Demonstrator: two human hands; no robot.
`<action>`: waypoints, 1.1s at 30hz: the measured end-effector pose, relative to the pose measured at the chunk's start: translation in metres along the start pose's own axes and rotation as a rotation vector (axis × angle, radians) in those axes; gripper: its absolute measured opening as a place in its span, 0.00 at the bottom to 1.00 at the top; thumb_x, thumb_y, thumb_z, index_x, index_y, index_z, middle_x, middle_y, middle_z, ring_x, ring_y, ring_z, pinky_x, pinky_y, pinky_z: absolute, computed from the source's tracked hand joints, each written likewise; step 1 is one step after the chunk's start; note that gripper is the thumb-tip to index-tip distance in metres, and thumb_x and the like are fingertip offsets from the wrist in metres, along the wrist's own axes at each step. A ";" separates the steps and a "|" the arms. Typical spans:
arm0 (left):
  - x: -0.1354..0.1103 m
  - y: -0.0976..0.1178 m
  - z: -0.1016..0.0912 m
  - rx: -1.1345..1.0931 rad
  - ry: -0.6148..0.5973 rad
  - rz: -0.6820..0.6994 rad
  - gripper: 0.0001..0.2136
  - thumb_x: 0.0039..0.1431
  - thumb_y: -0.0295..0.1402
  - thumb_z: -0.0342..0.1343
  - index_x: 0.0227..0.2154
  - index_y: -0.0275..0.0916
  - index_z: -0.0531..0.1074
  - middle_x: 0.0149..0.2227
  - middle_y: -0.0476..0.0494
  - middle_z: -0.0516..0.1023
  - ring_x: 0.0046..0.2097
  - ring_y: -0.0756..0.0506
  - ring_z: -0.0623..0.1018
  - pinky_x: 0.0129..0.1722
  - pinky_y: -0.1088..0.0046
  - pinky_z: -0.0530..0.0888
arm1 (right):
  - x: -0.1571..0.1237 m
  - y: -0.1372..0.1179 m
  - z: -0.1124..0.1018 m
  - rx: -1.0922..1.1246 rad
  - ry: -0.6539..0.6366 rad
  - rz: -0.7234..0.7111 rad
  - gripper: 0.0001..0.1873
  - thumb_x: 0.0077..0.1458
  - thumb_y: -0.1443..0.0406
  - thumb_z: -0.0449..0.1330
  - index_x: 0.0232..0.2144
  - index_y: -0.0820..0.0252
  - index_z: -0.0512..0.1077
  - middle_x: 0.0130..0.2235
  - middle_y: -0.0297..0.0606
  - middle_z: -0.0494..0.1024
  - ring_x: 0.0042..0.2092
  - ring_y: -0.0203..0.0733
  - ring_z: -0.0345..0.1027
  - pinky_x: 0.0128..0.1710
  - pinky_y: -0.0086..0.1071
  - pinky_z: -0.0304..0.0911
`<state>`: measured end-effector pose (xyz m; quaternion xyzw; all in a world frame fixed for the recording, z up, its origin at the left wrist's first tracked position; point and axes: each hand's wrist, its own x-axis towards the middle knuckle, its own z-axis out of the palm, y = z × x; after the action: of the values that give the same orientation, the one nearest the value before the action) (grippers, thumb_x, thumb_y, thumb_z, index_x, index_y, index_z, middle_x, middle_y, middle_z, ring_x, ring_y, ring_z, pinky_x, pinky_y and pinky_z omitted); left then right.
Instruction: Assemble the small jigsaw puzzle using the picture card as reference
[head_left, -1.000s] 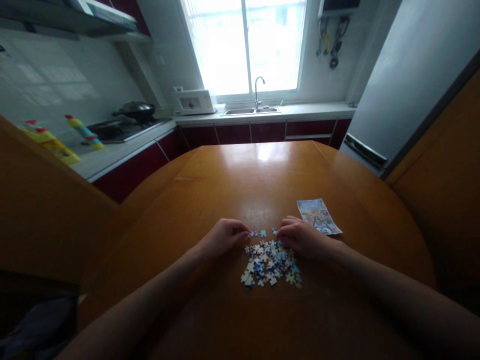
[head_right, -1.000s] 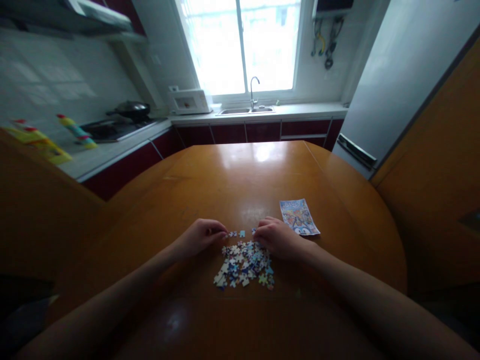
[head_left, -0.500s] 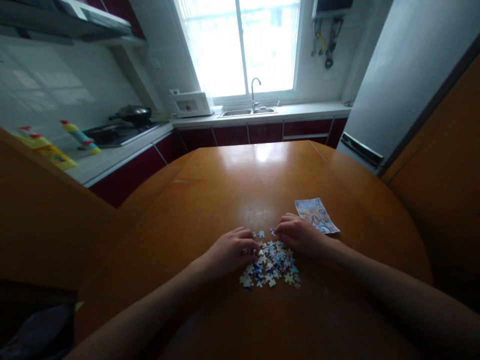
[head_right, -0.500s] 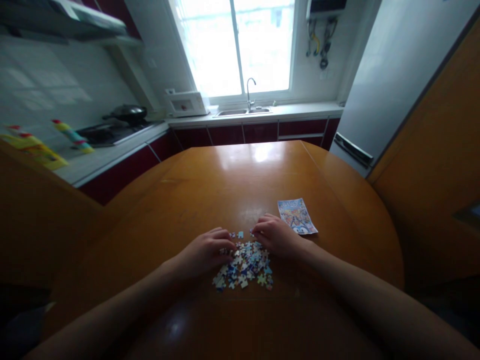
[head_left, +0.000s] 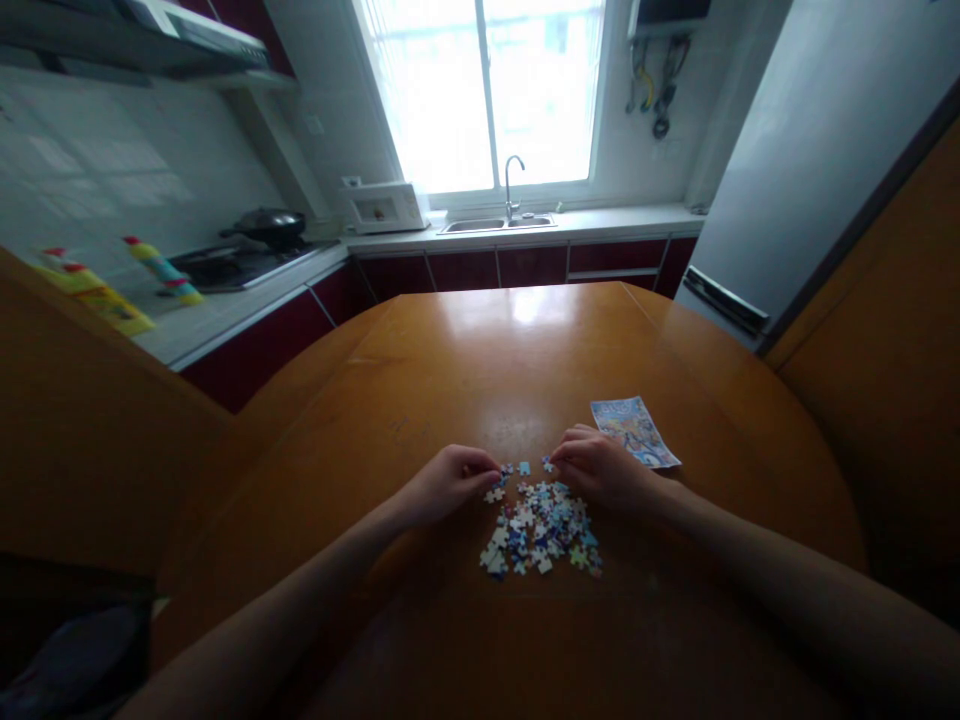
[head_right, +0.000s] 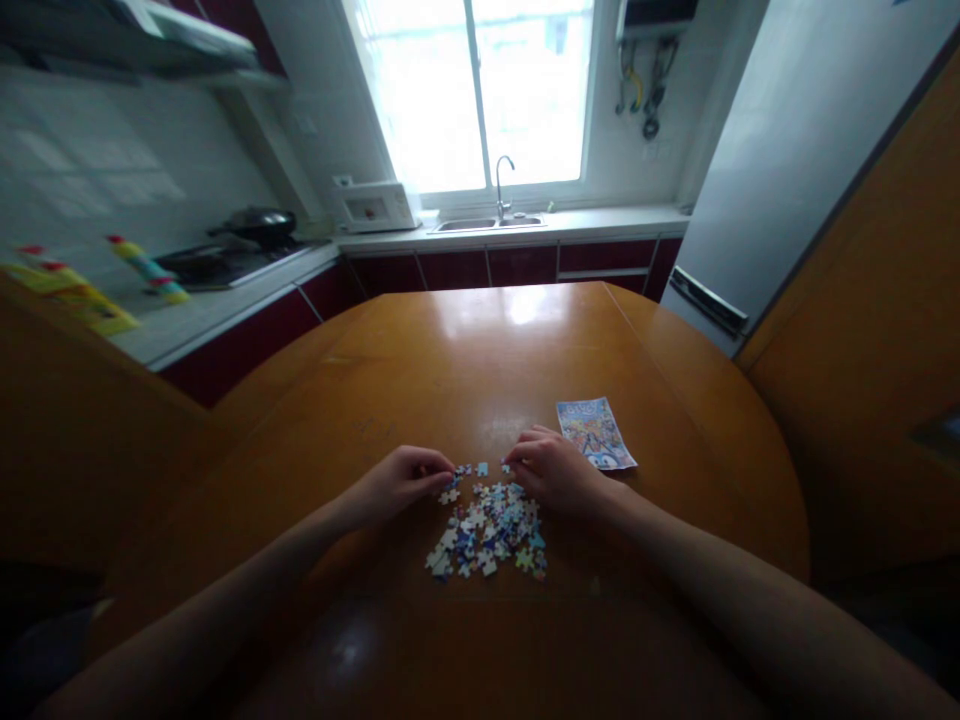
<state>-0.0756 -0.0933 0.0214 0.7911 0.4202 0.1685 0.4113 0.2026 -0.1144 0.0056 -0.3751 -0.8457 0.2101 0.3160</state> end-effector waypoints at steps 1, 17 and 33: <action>0.000 -0.001 -0.002 -0.025 -0.027 -0.015 0.12 0.61 0.38 0.58 0.35 0.33 0.80 0.30 0.43 0.81 0.31 0.49 0.74 0.32 0.75 0.68 | 0.000 0.000 0.000 -0.002 -0.002 -0.004 0.07 0.59 0.70 0.59 0.33 0.60 0.78 0.33 0.40 0.76 0.37 0.41 0.67 0.37 0.34 0.62; 0.004 -0.028 -0.045 0.127 -0.011 -0.231 0.14 0.53 0.41 0.59 0.32 0.34 0.78 0.31 0.42 0.81 0.33 0.46 0.76 0.33 0.73 0.70 | 0.000 -0.001 -0.002 0.027 0.004 -0.007 0.07 0.59 0.71 0.60 0.33 0.60 0.78 0.33 0.40 0.77 0.38 0.42 0.67 0.37 0.33 0.62; -0.006 -0.009 -0.030 0.356 0.048 0.009 0.06 0.56 0.35 0.59 0.31 0.38 0.79 0.33 0.45 0.76 0.33 0.48 0.74 0.33 0.76 0.67 | 0.000 0.001 -0.001 0.027 -0.001 -0.010 0.07 0.59 0.70 0.59 0.32 0.60 0.78 0.33 0.41 0.76 0.37 0.42 0.67 0.37 0.34 0.63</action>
<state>-0.1026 -0.0798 0.0329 0.8490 0.4495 0.1121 0.2541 0.2034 -0.1138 0.0060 -0.3666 -0.8449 0.2202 0.3215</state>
